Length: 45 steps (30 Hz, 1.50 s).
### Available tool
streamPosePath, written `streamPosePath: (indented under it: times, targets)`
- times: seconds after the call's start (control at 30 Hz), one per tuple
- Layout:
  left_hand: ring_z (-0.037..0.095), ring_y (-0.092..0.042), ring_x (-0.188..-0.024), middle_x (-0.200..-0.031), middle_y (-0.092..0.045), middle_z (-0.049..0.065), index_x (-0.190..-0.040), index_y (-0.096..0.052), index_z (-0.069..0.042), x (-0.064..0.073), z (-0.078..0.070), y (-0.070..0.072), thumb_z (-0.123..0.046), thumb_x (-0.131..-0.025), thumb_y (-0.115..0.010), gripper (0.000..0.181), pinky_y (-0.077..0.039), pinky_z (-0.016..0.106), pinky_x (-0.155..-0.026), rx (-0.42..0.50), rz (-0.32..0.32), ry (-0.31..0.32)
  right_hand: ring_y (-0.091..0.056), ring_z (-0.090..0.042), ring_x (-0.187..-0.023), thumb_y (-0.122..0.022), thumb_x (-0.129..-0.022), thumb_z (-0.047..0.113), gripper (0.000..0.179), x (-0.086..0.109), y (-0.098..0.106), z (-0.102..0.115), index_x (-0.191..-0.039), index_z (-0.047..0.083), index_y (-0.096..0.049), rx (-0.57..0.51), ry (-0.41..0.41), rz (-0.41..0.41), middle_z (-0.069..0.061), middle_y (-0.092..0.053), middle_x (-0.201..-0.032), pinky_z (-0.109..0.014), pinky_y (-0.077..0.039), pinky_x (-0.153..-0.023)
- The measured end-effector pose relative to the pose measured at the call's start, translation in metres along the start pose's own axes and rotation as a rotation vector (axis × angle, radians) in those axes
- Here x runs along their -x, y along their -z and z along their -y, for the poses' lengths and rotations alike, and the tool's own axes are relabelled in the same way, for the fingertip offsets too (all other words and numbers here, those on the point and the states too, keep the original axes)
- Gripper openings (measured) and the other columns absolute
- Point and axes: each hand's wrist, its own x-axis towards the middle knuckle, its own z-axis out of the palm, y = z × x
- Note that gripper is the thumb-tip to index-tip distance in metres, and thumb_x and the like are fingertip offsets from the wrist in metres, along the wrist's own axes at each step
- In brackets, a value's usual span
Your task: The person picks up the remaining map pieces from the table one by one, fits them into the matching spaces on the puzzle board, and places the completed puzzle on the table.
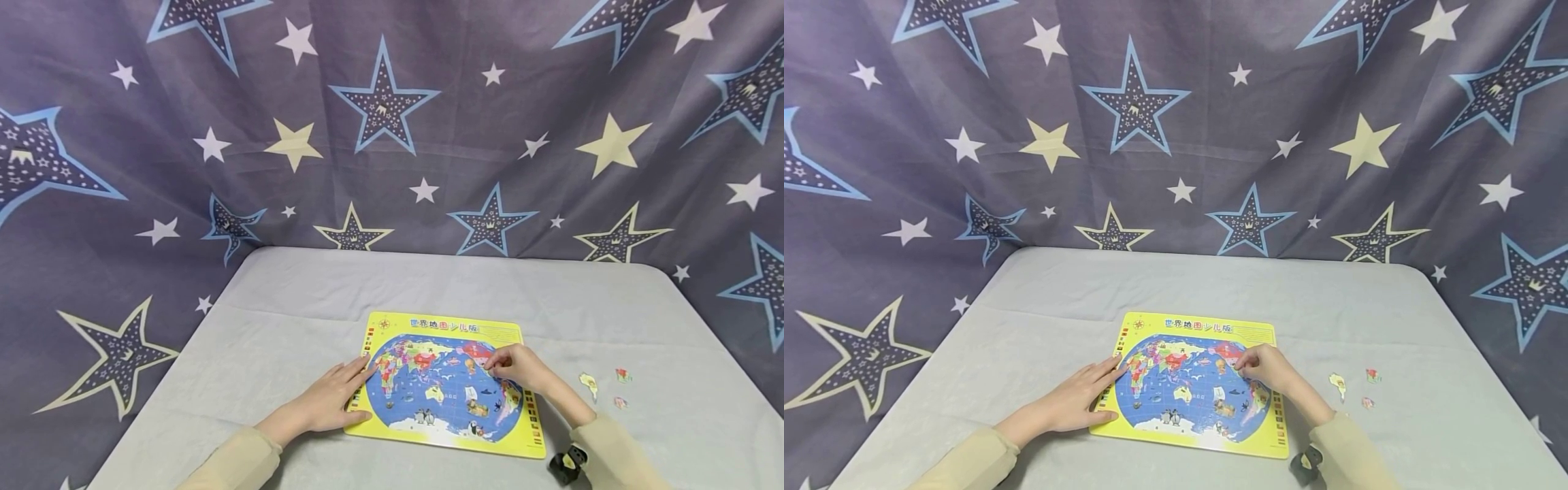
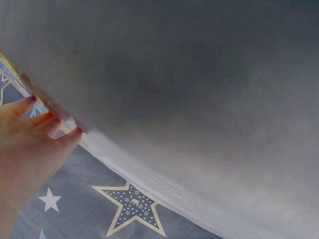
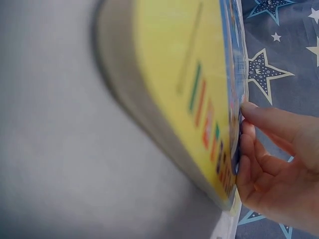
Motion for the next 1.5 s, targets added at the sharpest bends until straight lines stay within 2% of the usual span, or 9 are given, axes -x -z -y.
streamPosePath:
  times: [0.57,0.67,0.97,1.33,1.5]
  targets:
    - [0.022,-0.015,-0.134,-0.147,-0.015,0.01,-0.141,-0.025,-0.01,0.0,0.0,0.0,-0.056,-0.083,-0.045,0.076,-0.018,0.043,-0.106,-0.002,-0.001,0.0,-0.043,-0.006,-0.054,-0.059,-0.08,0.0,0.007,0.002,-0.002,0.004,-0.082,0.0,-0.065,0.027,-0.016,-0.008,-0.001,-0.053,-0.066,-0.018,-0.038,-0.048]
    - [0.022,-0.015,-0.134,-0.147,-0.015,0.009,-0.141,-0.024,-0.01,0.0,0.0,0.001,-0.056,-0.083,-0.045,0.076,-0.017,0.043,-0.107,-0.002,0.001,0.002,-0.044,-0.005,-0.056,-0.059,-0.08,0.001,0.007,0.003,-0.001,0.004,-0.084,0.0,-0.066,0.023,-0.009,-0.011,0.0,-0.054,-0.067,-0.018,-0.039,-0.05]
    - [0.023,-0.016,-0.133,-0.147,-0.015,0.009,-0.141,-0.025,-0.01,0.0,-0.002,0.002,-0.056,-0.083,-0.045,0.076,-0.018,0.043,-0.106,-0.004,0.012,0.01,-0.054,-0.011,-0.066,-0.057,-0.081,0.001,0.013,0.008,0.004,0.0,-0.09,-0.004,-0.065,-0.102,-0.017,0.002,-0.007,-0.059,-0.077,-0.02,-0.048,-0.057]
    - [0.024,-0.017,-0.133,-0.147,-0.015,0.009,-0.141,-0.025,-0.01,0.0,-0.001,0.001,-0.057,-0.083,-0.044,0.076,-0.018,0.044,-0.106,-0.006,0.006,0.009,-0.057,-0.017,-0.075,-0.059,-0.081,0.004,0.015,0.019,0.009,0.001,-0.094,-0.003,-0.063,-0.093,-0.054,-0.019,-0.006,-0.06,-0.083,-0.02,-0.049,-0.065]
    - [0.024,-0.016,-0.133,-0.147,-0.015,0.009,-0.14,-0.025,-0.01,0.0,-0.001,0.001,-0.057,-0.083,-0.044,0.076,-0.018,0.044,-0.106,0.0,-0.002,0.003,-0.057,-0.015,-0.076,-0.058,-0.081,0.003,0.016,0.026,0.013,0.0,-0.095,-0.003,-0.063,-0.079,-0.064,-0.02,-0.006,-0.06,-0.084,-0.02,-0.049,-0.067]
